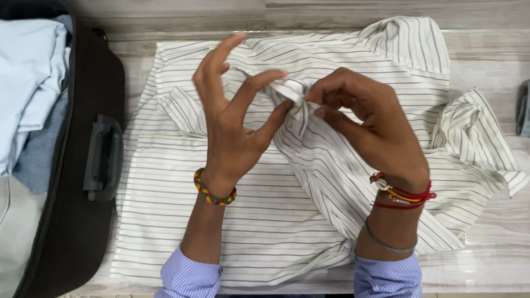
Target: The person folds a striped shirt by buttoning the collar, smoothing the fabric, folding in the sleeves, and rolling the garment into a bundle.
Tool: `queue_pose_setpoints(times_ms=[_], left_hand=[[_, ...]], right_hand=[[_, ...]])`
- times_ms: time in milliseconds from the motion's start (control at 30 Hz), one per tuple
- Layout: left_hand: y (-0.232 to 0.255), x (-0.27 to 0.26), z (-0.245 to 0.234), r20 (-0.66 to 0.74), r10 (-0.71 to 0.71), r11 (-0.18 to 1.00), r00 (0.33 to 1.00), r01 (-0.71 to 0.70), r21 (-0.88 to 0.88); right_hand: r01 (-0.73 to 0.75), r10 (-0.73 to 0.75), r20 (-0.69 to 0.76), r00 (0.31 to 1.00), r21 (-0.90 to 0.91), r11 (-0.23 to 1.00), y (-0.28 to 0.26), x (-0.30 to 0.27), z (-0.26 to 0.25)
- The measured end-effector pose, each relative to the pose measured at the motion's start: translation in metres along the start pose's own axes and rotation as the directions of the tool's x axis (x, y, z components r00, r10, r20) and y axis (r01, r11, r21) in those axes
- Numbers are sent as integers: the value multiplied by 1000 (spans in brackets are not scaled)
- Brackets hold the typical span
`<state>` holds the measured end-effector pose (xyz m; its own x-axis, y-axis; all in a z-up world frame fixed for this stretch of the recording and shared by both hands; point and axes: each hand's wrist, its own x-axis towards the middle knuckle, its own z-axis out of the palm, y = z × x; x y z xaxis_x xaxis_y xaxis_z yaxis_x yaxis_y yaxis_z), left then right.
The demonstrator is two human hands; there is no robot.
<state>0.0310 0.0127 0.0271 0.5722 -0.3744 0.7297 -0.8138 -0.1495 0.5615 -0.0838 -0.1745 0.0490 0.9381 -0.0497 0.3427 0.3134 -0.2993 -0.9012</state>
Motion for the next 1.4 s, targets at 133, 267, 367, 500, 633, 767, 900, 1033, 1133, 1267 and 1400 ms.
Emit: queue_pose_setpoints(times_ms=[133,267,367,500,633,767,900,1033,1133,1267,1400], left_hand=[[-16,-7,1,131,40,999,991,-39,-11],[-20,-13,5,108,-161,947,981,185,-262],[-20,-15,9,67,-184,925,981,196,-326],[-19,-17,12,3,-187,922,982,176,-346],[-22,-18,15,-63,-258,920,964,225,-322],[-29,-19,15,-157,-306,920,939,249,-302],[-31,-19,12,-166,-337,909,927,275,-313],[-30,-17,7,-166,-350,906,922,288,-311],[-29,-17,2,-171,-381,887,909,307,-346],[-30,-17,-2,-51,-487,803,872,424,-418],[-33,-15,-6,-7,-510,780,860,459,-425]], right_hand=[[9,-7,-33,999,61,998,10,-3,-8],[16,-41,-139,989,-181,983,22,6,-8],[-6,-47,-167,985,-300,954,28,11,-5],[20,-69,-58,996,-603,797,28,12,0],[-17,39,21,999,-633,774,23,17,11],[-188,290,91,953,-571,799,12,26,27],[-316,452,41,891,-659,682,5,29,53],[-228,272,-29,962,-633,739,13,28,67],[-166,179,-22,984,-490,856,19,28,61],[-144,153,-18,988,-462,875,25,32,71],[-102,81,-66,995,-440,892,33,32,78]])
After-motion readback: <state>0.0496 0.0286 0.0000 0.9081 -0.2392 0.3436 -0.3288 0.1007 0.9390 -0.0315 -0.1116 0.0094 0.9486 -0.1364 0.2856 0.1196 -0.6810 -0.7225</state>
